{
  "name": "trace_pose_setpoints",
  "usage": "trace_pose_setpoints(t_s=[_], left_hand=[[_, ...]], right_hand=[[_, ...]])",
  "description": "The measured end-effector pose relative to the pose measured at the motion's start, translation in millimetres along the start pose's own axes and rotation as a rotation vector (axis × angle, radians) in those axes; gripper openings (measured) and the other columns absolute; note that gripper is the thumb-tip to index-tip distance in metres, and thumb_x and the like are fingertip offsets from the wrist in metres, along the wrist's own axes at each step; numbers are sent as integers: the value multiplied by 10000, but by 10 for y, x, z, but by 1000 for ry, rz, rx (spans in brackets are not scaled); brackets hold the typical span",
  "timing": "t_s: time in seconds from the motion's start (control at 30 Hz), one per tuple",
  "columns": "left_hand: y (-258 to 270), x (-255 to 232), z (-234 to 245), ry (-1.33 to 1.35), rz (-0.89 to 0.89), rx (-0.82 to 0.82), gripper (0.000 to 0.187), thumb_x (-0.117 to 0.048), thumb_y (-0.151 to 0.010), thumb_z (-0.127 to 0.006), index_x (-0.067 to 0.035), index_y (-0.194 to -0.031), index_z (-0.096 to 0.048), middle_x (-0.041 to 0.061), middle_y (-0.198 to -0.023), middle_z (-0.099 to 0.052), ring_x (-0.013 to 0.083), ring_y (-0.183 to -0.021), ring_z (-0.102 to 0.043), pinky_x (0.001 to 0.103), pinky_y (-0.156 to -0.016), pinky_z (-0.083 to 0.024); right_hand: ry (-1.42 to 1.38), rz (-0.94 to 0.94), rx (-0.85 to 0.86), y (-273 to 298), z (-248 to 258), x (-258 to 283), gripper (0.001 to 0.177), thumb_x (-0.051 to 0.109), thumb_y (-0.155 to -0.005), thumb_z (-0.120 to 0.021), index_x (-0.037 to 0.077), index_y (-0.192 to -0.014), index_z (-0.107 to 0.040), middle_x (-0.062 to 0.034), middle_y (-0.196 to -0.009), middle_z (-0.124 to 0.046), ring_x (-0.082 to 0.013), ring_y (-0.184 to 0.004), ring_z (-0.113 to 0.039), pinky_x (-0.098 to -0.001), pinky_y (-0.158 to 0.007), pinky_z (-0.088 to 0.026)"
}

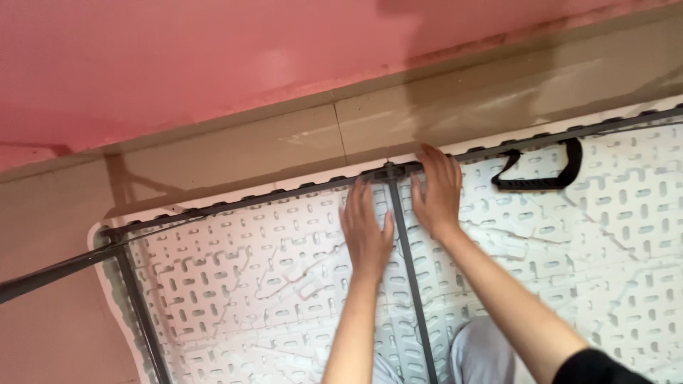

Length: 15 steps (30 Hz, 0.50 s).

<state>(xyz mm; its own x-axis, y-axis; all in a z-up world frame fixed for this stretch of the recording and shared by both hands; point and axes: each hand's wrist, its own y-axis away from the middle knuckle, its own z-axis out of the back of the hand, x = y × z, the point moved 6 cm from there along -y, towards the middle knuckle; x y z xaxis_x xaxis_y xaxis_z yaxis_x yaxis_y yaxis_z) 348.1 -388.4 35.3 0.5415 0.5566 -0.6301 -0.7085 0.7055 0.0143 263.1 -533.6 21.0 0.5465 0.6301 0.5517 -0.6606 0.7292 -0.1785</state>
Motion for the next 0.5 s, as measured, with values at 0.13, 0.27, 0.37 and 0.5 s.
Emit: trace_pose_setpoints(t_s=[0.13,0.27,0.37,0.5], left_hand=[[696,210,-159,-24,73,26,726,-252,-919,-629,-57,-1549,-326,130,-1660,-285,339,-1554,-206,572,-1238,-87],[811,298,-335,-98,87,15,777,-310,-884,-644,-56,-1545,-326,111,-1661,-284,315,-1556,-201,553,-1244,-107],[846,244,-327,-154,65,-52,796,-347,-848,-657,-68,-1529,-353,105,-1646,-308,307,-1552,-212,552,-1236,-120],[777,277,-338,-167,88,-57,792,-340,-833,-638,-65,-1526,-370,101,-1648,-328,293,-1557,-227,541,-1244,-148]], right_hand=[[18,-147,144,952,-74,-132,619,226,-984,-501,95,-1570,-351,-114,-1684,-270,-329,-1566,-196,-578,-1244,-72],[79,-101,225,1249,-174,-207,643,244,-969,-463,97,-1578,-317,-84,-1686,-264,-332,-1573,-160,-594,-1238,-50],[116,-99,185,1277,-160,-172,665,238,-943,-473,86,-1570,-313,-93,-1679,-252,-336,-1565,-159,-603,-1238,-53],[128,-75,172,1209,-176,-129,681,223,-944,-475,76,-1586,-305,-87,-1692,-249,-338,-1573,-162,-603,-1250,-57]])
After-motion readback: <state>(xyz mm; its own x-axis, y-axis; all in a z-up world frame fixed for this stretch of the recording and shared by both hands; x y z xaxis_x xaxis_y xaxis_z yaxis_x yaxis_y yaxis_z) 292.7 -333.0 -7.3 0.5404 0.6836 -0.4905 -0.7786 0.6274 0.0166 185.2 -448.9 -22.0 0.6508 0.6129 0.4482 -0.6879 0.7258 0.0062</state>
